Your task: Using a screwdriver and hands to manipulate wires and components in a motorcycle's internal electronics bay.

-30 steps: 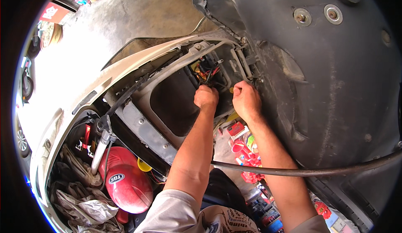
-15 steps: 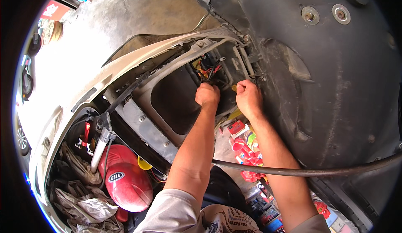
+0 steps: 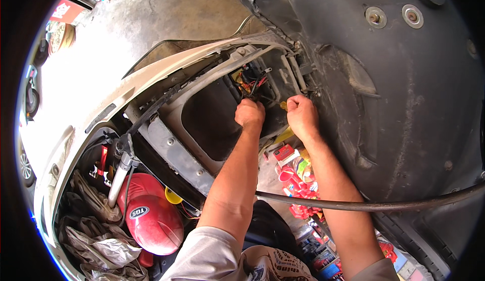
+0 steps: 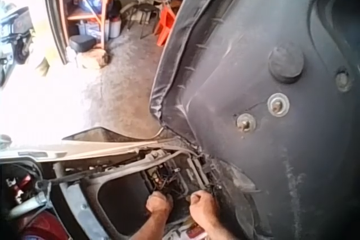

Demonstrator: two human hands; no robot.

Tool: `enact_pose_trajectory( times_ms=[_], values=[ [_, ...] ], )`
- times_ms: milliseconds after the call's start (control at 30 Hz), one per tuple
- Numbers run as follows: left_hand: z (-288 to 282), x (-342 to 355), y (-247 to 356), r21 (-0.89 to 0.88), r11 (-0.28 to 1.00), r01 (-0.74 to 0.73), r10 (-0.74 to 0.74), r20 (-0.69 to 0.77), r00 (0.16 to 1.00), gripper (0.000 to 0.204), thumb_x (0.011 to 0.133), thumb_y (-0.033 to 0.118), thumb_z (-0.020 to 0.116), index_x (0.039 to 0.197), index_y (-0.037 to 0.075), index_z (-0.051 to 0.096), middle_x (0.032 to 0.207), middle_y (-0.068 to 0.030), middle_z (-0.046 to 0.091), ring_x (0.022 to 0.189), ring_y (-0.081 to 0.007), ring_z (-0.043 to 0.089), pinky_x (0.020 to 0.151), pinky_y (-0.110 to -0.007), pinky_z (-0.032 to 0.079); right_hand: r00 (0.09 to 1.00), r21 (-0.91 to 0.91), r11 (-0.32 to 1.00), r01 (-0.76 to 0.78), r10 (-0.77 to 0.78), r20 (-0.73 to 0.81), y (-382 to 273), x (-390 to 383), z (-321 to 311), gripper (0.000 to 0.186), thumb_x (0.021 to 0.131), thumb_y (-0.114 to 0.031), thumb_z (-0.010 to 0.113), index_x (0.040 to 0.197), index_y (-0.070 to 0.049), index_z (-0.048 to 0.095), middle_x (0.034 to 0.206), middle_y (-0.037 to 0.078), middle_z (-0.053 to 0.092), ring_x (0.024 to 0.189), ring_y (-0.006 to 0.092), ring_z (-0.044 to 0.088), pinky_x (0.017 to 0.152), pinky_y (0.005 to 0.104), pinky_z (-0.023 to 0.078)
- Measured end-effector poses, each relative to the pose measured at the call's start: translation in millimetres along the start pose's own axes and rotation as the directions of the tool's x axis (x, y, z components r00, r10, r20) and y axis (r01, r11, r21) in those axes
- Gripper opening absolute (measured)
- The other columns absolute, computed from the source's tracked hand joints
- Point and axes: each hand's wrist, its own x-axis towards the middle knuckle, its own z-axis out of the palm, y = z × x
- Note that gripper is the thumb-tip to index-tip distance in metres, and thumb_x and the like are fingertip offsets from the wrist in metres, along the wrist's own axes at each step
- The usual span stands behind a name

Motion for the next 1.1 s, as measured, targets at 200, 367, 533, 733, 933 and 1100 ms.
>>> enact_pose_trajectory(
  times_ms=[200, 367, 533, 733, 933, 1100],
  values=[
    [-0.1, -1.5, -1.1, 0.002, 1.0, -0.008, 0.008, -0.026, 1.0, 0.034, 0.08, 0.037, 0.067, 0.095, 0.007, 0.071, 0.102, -0.0153, 0.07, 0.098, -0.0299, 0.067, 0.084, -0.039, 0.053, 0.999, 0.043, 0.999, 0.017, -0.016, -0.031, 5.6, 4.4, 1.7, 0.023, 0.087, -0.022, 0.058, 0.091, -0.001, 0.067, 0.089, 0.022, 0.067, 0.089, 0.0377, 0.065, 0.078, 0.0419, 0.051],
    [-1.7, -5.3, 2.8, 0.016, 1.0, -0.005, 0.006, -0.058, 0.998, 0.032, 0.08, 0.035, 0.067, 0.091, 0.006, 0.072, 0.099, -0.0145, 0.07, 0.095, -0.0291, 0.068, 0.082, -0.038, 0.054, 0.999, 0.073, 0.997, -0.004, 0.007, -0.043, 13.3, 7.4, 3.6, 0.024, 0.087, -0.022, 0.058, 0.091, 0.0, 0.067, 0.09, 0.022, 0.067, 0.09, 0.0379, 0.065, 0.078, 0.0423, 0.051],
    [-4.6, -5.5, 3.2, 0.005, 1.0, 0.005, -0.004, -0.042, 0.999, 0.032, 0.081, 0.036, 0.067, 0.091, 0.006, 0.071, 0.1, -0.0142, 0.07, 0.096, -0.0291, 0.068, 0.082, -0.038, 0.054, 0.999, 0.018, 1.0, -0.014, 0.014, -0.05, -1.7, -5.8, -1.9, 0.022, 0.088, -0.022, 0.057, 0.092, -0.002, 0.066, 0.09, 0.022, 0.067, 0.091, 0.0393, 0.064, 0.079, 0.0443, 0.05],
    [-3.3, -4.1, 1.4, 0.008, 1.0, -0.009, 0.009, -0.018, 1.0, 0.039, 0.079, 0.04, 0.068, 0.099, 0.006, 0.071, 0.105, -0.0163, 0.069, 0.1, -0.0305, 0.066, 0.085, -0.04, 0.053, 0.999, -0.045, 0.999, 0.0, -0.002, -0.044, 0.8, -20.8, -4.1, 0.019, 0.088, -0.02, 0.057, 0.095, -0.004, 0.064, 0.092, 0.02, 0.067, 0.091, 0.0395, 0.063, 0.079, 0.0462, 0.05],
    [-2.9, -6.2, 2.5, 0.029, 0.999, -0.017, 0.019, -0.042, 0.999, 0.03, 0.079, 0.032, 0.063, 0.092, 0.006, 0.072, 0.101, -0.0149, 0.07, 0.096, -0.0292, 0.068, 0.084, -0.039, 0.053, 1.0, -0.083, 0.997, -0.009, 0.008, -0.011, -1.6, -24.1, -4.2, 0.018, 0.089, -0.021, 0.057, 0.097, -0.006, 0.063, 0.098, 0.018, 0.065, 0.095, 0.0384, 0.061, 0.081, 0.0461, 0.049],
    [-4.0, -7.3, 1.9, 0.028, 1.0, -0.014, 0.015, -0.051, 0.999, 0.03, 0.079, 0.031, 0.064, 0.092, 0.006, 0.072, 0.1, -0.0154, 0.07, 0.096, -0.0296, 0.067, 0.084, -0.039, 0.053, 0.998, -0.072, 0.996, -0.047, 0.049, 0.027, -4.4, -23.5, 0.0, 0.017, 0.089, -0.022, 0.057, 0.097, -0.008, 0.062, 0.101, 0.017, 0.064, 0.098, 0.0368, 0.061, 0.082, 0.0463, 0.049]
  ],
)
